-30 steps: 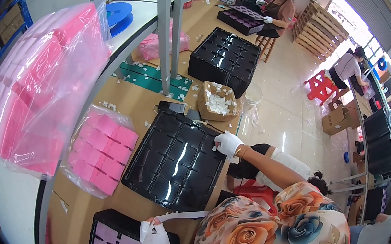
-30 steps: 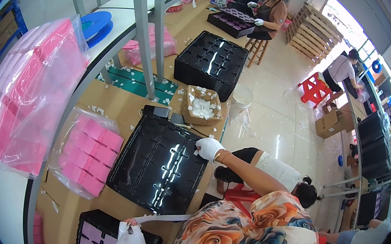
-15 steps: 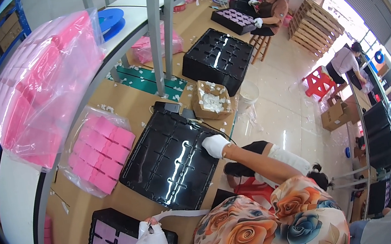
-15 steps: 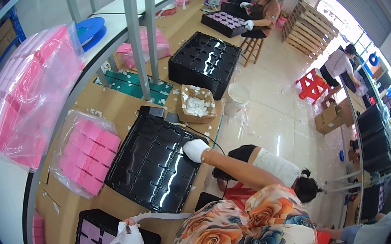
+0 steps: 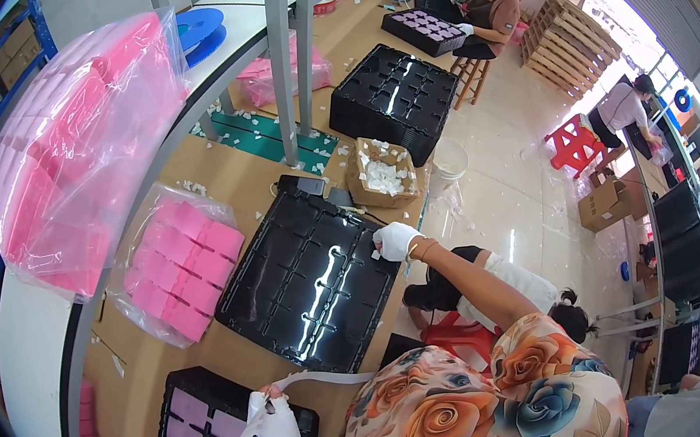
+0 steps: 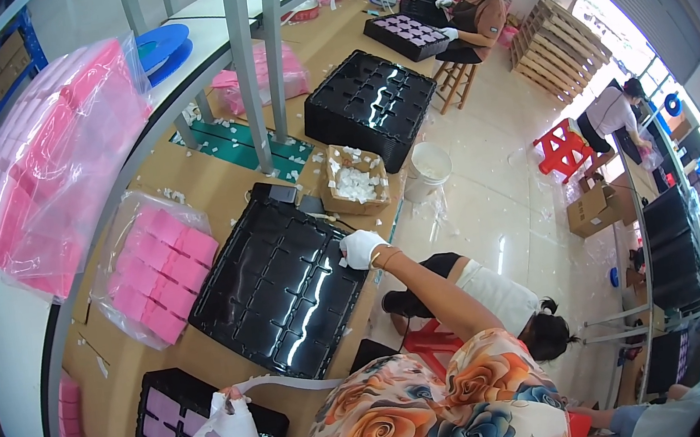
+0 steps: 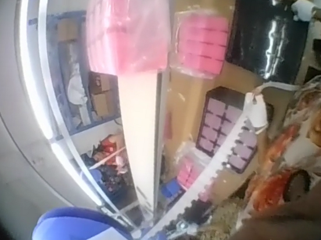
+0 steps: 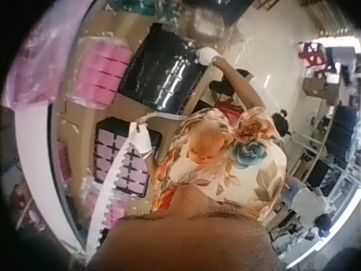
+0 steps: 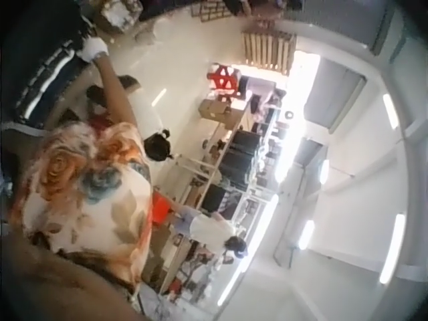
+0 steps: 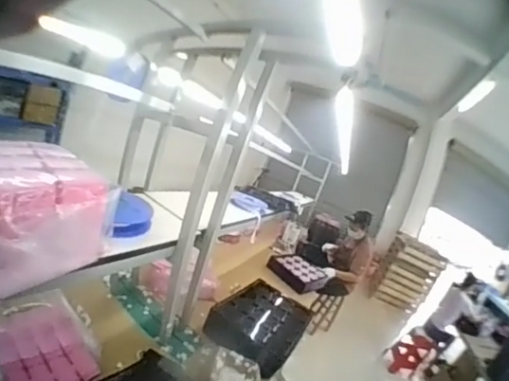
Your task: The person assembles pink toy components into black plastic trays by hand, applying white adhesive strips to secure them.
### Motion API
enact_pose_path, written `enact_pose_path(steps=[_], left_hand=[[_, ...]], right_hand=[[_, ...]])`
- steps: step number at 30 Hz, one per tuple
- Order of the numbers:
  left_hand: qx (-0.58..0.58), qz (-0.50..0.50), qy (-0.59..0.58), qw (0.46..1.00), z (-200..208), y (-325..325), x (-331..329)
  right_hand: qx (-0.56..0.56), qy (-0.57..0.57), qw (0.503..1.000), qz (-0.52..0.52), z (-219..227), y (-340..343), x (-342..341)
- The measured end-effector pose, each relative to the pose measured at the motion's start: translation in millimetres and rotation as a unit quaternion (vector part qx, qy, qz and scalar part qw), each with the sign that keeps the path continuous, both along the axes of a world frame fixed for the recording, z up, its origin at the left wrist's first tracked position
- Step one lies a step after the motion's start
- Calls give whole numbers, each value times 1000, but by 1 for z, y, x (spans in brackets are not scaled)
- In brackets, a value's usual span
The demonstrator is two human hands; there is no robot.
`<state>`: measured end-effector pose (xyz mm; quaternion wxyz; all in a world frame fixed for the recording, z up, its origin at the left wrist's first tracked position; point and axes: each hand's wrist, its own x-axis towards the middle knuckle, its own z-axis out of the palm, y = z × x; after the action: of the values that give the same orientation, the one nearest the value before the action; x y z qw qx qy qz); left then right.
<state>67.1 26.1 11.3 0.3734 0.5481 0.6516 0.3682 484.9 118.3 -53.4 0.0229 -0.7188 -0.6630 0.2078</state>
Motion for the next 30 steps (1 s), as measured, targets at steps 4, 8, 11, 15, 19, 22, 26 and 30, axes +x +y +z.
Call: enact_pose_path(steps=[4, 8, 11, 15, 19, 22, 26, 30], left_hand=[[-15, -1, 4, 1000, 8, 0, 2], [-5, 3, -3, 1000, 7, 1, 0], [-7, 2, 0, 1000, 10, 2, 1], [-9, -4, 3, 1000, 6, 4, -1], [-8, 3, -9, 1000, 10, 6, -1], [-3, -17, 38, 999, 11, 9, -2], [2, -6, 20, 1000, 13, 9, -3], [8, 2, 9, 1000, 13, 11, -2]], right_hand=[[5, -3, 1000, -11, -8, -3, 6], [31, -4, 999, -19, -10, -7, 4], [16, -3, 1000, -3, -7, -7, 0], [-66, -32, 997, -10, -3, 5, -1], [-100, -29, 995, 11, -4, 20, 6], [-133, -92, 981, 111, -22, 35, 17], [-188, -120, 969, 102, 12, 45, -5], [-185, -132, 971, 68, 6, 35, 1]])
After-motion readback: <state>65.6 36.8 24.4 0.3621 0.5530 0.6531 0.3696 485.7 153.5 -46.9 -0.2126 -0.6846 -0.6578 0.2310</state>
